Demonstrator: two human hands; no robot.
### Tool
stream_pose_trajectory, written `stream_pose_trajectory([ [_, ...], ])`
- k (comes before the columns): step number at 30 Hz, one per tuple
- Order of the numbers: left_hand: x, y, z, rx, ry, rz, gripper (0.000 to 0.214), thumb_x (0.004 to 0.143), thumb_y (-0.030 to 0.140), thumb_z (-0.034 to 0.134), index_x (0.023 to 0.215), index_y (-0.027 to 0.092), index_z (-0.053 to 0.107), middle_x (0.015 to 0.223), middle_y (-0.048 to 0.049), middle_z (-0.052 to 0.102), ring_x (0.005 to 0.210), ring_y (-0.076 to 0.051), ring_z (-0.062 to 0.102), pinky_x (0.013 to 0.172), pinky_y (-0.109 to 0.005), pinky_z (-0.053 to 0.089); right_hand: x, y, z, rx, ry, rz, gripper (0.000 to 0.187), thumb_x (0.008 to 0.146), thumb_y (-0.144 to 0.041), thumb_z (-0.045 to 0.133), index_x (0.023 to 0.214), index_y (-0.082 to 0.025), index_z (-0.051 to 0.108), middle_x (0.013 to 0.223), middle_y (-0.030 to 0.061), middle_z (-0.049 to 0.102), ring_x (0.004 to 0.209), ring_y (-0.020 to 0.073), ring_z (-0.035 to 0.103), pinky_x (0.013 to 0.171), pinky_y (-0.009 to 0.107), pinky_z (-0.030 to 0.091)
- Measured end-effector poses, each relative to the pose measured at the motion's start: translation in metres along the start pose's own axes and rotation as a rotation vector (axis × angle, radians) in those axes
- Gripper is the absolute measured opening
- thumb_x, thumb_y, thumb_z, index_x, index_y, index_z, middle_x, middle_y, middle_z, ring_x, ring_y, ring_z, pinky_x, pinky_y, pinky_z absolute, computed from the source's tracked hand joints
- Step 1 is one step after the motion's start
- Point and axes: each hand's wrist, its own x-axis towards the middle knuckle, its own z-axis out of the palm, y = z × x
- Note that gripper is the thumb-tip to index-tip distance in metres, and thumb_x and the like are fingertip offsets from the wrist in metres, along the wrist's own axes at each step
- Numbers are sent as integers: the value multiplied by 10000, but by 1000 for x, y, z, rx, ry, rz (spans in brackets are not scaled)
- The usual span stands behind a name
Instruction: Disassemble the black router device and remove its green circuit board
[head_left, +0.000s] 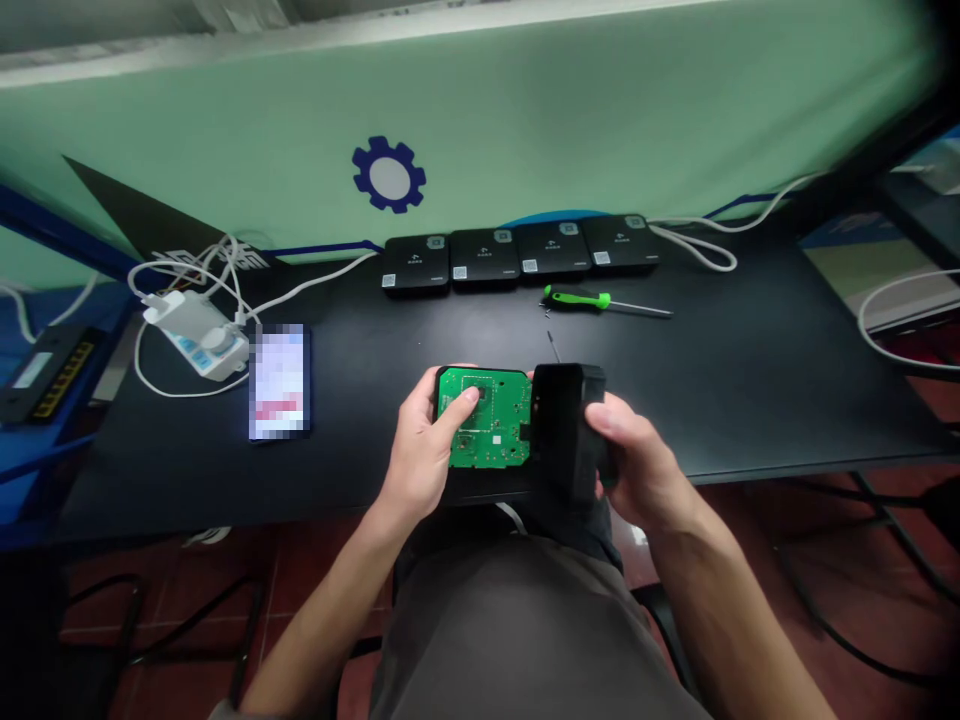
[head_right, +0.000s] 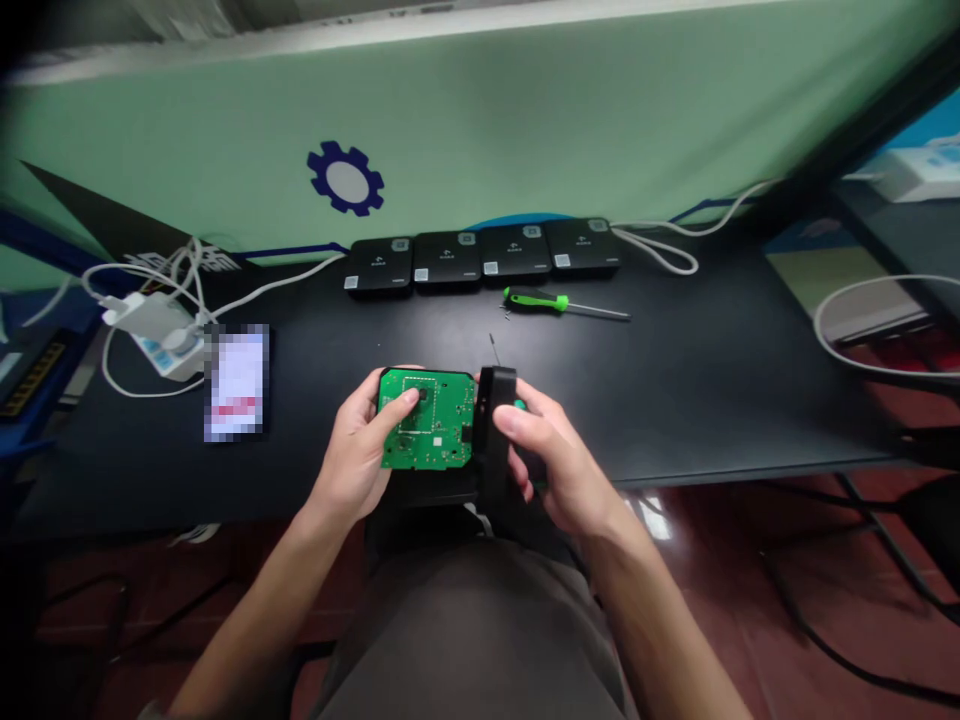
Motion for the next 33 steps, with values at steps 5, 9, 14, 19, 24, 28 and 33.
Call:
stream_pose_trajectory([
  [5, -2, 5, -1, -95, 40, -84, 401, 978, 441, 882, 1264, 213, 716, 1138, -84, 823, 976, -282, 843, 807, -413, 739, 3, -4, -8, 130, -11, 77, 726, 902, -796, 596, 1320, -257, 843, 1119, 138, 862, 1032, 363, 831, 785, 478, 698],
  [9, 1, 7, -10, -169, 113, -132, 405, 941, 432, 916, 1207, 190, 729, 1160, -105, 837, 977, -293, 851, 793, -414, 748, 5, -1, -11, 163, -60, 95, 940, 910, -915, 444, 1474, -238, 772, 1421, 186, 814, 1273, 386, 797, 908, 506, 705],
  [14, 11, 1, -23, -150, 236, -122, 431, 881, 404, 962, 1179, 182, 742, 1115, -72, 824, 950, -253, 831, 811, -374, 734, 8, 8, -18, 283, -7, 145, 1046, 867, -994, 479, 1465, -187, 770, 1347, 249, 822, 589, 174, 664, 360, 225, 358],
  [19, 21, -15, -27, 48, 336, 56, 565, 876, 438, 966, 1327, 223, 702, 1117, -45, 796, 969, -234, 814, 823, -353, 723, 10, 9, -24, 385, 12, 117, 913, 934, -906, 488, 1390, -177, 793, 1203, 235, 844, 731, 227, 712, 373, 196, 282],
  [24, 26, -28, -30, 131, 327, 96, 751, 916, 456, 947, 1562, 255, 620, 1143, -62, 799, 982, -235, 825, 849, -363, 727, 14, 7, -27, 168, 206, 9, 489, 895, -690, 706, 993, -212, 739, 908, 127, 789, 634, 174, 594, 387, 226, 315],
  [28, 25, -37, -32, 223, 340, 187, 847, 917, 428, 957, 1640, 262, 548, 1262, -94, 812, 1079, -264, 844, 966, -413, 726, 20, 10, -33, -33, 397, -82, 383, 837, -540, 843, 829, -239, 607, 708, 33, 674, 532, 135, 510, 386, 241, 330],
  [33, 22, -44, -34, 276, 296, 276, 864, 928, 427, 947, 1671, 283, 529, 1334, -90, 802, 1189, -290, 831, 1108, -487, 690, 21, 11, -57, -349, 561, -233, 481, 760, -512, 981, 1025, -186, 747, 836, 62, 772, 597, 180, 625, 432, 267, 438],
])
